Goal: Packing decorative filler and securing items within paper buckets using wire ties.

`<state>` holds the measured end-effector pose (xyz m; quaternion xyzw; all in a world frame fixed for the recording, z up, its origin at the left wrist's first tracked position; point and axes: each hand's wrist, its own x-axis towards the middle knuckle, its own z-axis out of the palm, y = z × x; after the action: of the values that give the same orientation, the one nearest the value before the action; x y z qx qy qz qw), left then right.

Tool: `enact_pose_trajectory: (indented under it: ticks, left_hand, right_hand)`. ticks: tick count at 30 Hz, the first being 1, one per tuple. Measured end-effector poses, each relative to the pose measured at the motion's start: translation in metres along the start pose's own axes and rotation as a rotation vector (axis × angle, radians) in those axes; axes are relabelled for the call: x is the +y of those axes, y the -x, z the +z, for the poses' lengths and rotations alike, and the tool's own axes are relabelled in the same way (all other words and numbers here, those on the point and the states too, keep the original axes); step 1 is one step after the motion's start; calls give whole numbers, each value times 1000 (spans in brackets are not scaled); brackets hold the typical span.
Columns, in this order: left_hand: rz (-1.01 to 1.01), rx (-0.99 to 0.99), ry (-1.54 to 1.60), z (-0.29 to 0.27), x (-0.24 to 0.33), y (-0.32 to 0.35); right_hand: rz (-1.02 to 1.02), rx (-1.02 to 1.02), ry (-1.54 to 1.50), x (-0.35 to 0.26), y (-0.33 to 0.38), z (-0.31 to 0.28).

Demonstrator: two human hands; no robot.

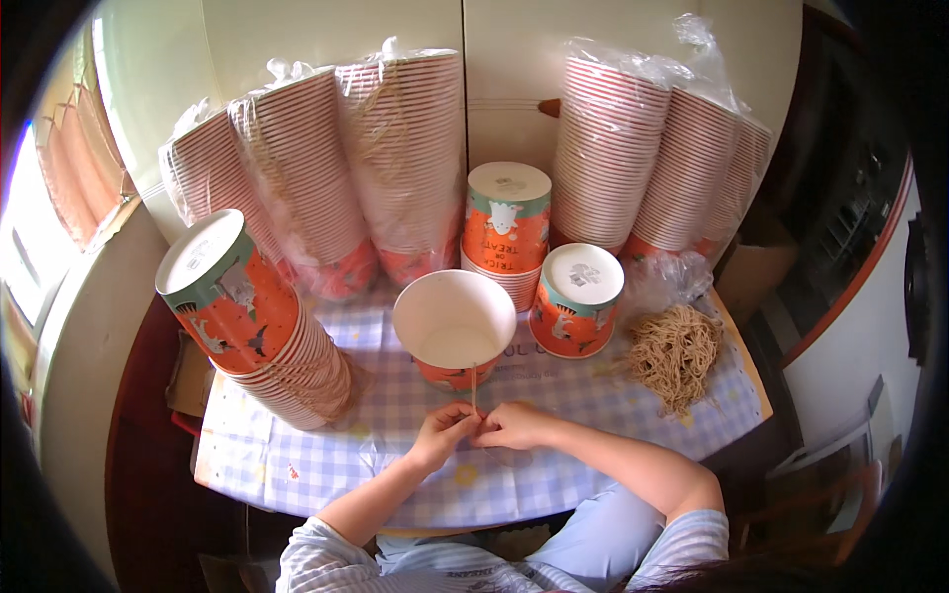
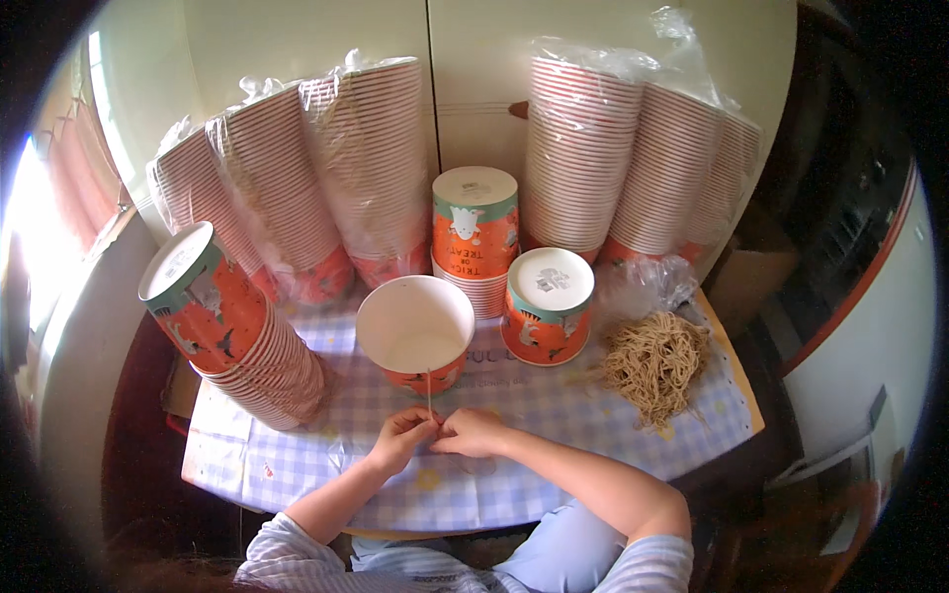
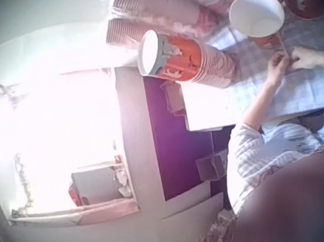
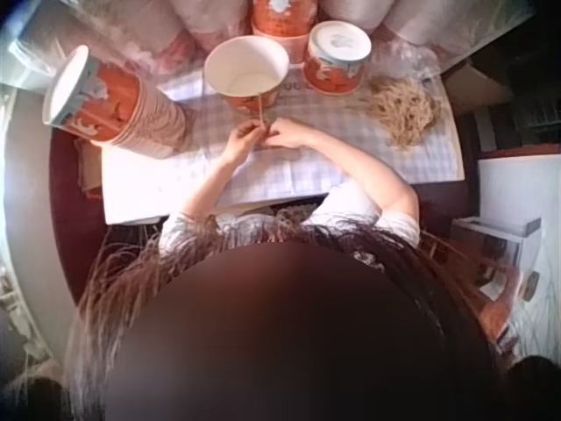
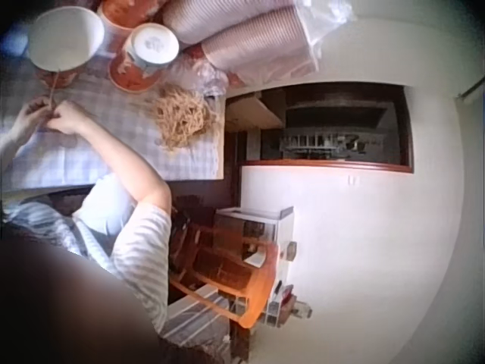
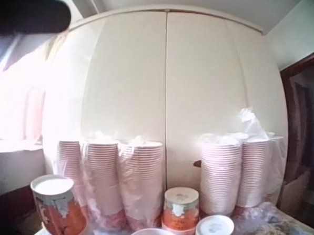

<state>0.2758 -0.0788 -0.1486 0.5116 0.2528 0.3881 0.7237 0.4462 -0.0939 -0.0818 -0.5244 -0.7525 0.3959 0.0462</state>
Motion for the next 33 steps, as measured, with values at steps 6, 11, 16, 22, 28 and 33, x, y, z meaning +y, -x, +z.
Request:
enact_pose_trajectory:
  ticks: [6, 11, 16, 22, 28, 33]
  left_hand:
    - [-79, 86, -77, 9, 9, 9]
    - [-88, 110, -181, 6, 4, 13]
    - [-70, 141, -178, 5, 7, 9]
    - [-78, 97, -167, 2, 11, 10]
    - [-21, 93, -138, -3, 6, 10]
    - [34, 76, -176, -4, 6, 9]
  right_hand:
    - [-64, 274, -191, 2, 7, -12]
    - [-93, 343, -287, -6, -1, -2]
    - [-50, 375, -287, -5, 4, -2]
    - [-99, 426, -306, -1, 2, 2]
    - [-74, 401, -309, 0, 5, -1]
    - [-82, 407, -344, 2, 6, -1]
